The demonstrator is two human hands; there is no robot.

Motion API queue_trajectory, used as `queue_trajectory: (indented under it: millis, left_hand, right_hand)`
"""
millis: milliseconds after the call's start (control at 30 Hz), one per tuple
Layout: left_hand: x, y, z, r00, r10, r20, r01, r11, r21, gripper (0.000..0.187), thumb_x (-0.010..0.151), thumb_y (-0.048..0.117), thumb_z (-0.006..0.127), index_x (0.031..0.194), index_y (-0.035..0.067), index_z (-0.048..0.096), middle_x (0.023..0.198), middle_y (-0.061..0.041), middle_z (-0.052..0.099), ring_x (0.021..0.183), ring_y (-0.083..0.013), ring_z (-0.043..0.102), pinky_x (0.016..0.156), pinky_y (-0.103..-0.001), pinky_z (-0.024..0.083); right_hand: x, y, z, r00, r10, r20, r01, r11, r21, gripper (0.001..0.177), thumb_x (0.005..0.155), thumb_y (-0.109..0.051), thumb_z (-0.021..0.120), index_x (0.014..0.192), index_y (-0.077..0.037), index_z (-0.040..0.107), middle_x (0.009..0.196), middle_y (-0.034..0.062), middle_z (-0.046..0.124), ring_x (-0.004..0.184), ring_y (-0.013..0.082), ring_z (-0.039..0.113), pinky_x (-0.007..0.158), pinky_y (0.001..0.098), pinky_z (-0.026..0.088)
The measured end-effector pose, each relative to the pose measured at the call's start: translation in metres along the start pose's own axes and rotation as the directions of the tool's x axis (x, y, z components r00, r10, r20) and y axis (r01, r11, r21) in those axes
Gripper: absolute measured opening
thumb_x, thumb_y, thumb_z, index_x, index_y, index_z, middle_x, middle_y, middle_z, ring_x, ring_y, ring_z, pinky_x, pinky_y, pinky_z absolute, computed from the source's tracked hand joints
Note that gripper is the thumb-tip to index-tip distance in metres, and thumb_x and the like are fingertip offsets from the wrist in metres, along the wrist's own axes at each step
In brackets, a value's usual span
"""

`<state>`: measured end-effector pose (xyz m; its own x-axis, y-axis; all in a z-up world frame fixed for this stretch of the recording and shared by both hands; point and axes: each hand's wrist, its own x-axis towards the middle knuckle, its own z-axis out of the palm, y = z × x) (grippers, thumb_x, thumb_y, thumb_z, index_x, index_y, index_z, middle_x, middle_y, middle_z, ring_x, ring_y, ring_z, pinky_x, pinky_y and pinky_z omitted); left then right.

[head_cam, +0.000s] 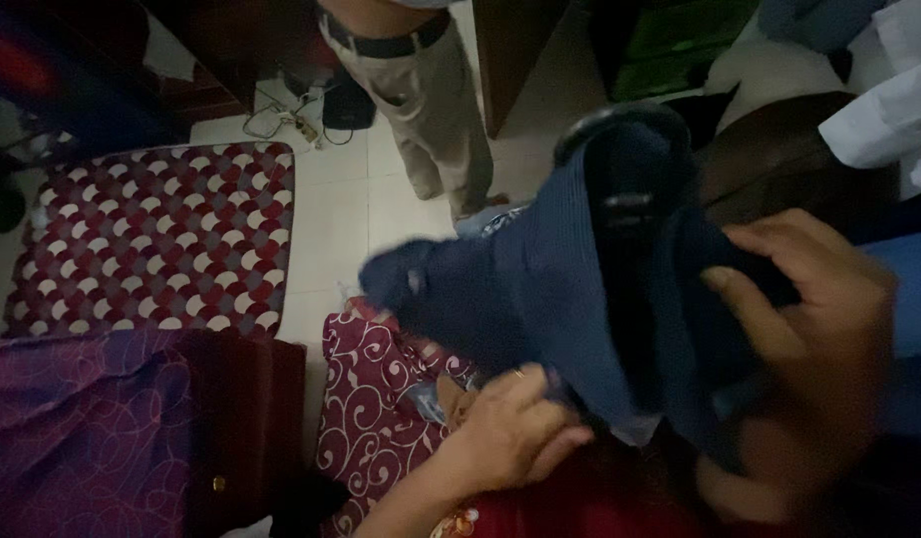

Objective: The person picks up shirts from a pile, places them on hangers, and hangs them in a closet. They handle a patterned shirt, a light blue shirt, and a dark blue shirt, placing each on a hanger and moving it to the closet rack.

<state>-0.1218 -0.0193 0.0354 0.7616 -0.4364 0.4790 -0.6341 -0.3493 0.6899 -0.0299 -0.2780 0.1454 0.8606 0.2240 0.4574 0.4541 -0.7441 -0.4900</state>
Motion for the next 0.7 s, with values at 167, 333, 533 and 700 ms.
queue_trajectory:
  millis: [167, 333, 533, 700]
  left_hand:
    - [-0.002, -0.061, 0.038, 0.969, -0.247, -0.016, 0.238, 0.945, -0.224, 0.014, 0.094, 0.015, 0.077, 0.092, 0.004, 0.068, 0.088, -0.011, 0.064, 0.077, -0.0254, 0.065, 0.067, -0.036, 0.052]
    - [-0.001, -0.24, 0.138, 0.824, -0.532, -0.196, 0.533, 0.845, -0.051, 0.022, 0.088, 0.018, 0.079, 0.086, 0.0, 0.067, 0.084, -0.018, 0.068, 0.075, -0.0349, 0.068, 0.067, -0.042, 0.053]
    - [-0.077, -0.354, 0.229, 0.581, -0.801, -0.143, 0.811, 0.585, 0.017, 0.024, 0.082, 0.027, 0.083, 0.085, 0.005, 0.073, 0.084, -0.019, 0.073, 0.082, -0.0369, 0.072, 0.075, -0.043, 0.055]
    - [-0.097, -0.37, 0.244, 0.395, -0.917, -0.052, 0.906, 0.398, -0.144, 0.025, 0.084, 0.029, 0.078, 0.088, 0.005, 0.071, 0.082, -0.016, 0.073, 0.076, -0.0313, 0.075, 0.071, -0.043, 0.058]
  right_hand:
    - [0.024, 0.065, 0.054, 0.972, 0.164, 0.167, -0.167, 0.986, 0.006, 0.035, 0.085, -0.013, 0.08, 0.117, -0.002, 0.074, 0.103, 0.0133, 0.073, 0.056, 0.0213, 0.059, 0.052, 0.0349, 0.046]
    - [0.011, 0.166, 0.218, 0.987, -0.141, -0.077, 0.113, 0.948, -0.296, 0.043, 0.078, -0.023, 0.085, 0.117, -0.008, 0.074, 0.119, 0.0179, 0.068, 0.105, 0.0377, 0.065, 0.087, 0.0477, 0.05]
    - [-0.121, 0.226, 0.372, 0.886, 0.432, 0.169, -0.445, 0.688, 0.574, 0.025, 0.086, -0.004, 0.07, 0.109, -0.007, 0.077, 0.091, 0.0128, 0.076, 0.084, 0.0266, 0.073, 0.077, 0.0364, 0.057]
    - [-0.178, 0.213, 0.398, 0.807, 0.454, 0.379, -0.571, 0.764, 0.301, 0.018, 0.085, -0.007, 0.077, 0.103, -0.007, 0.075, 0.092, 0.0087, 0.078, 0.084, 0.0206, 0.075, 0.076, 0.0354, 0.059]
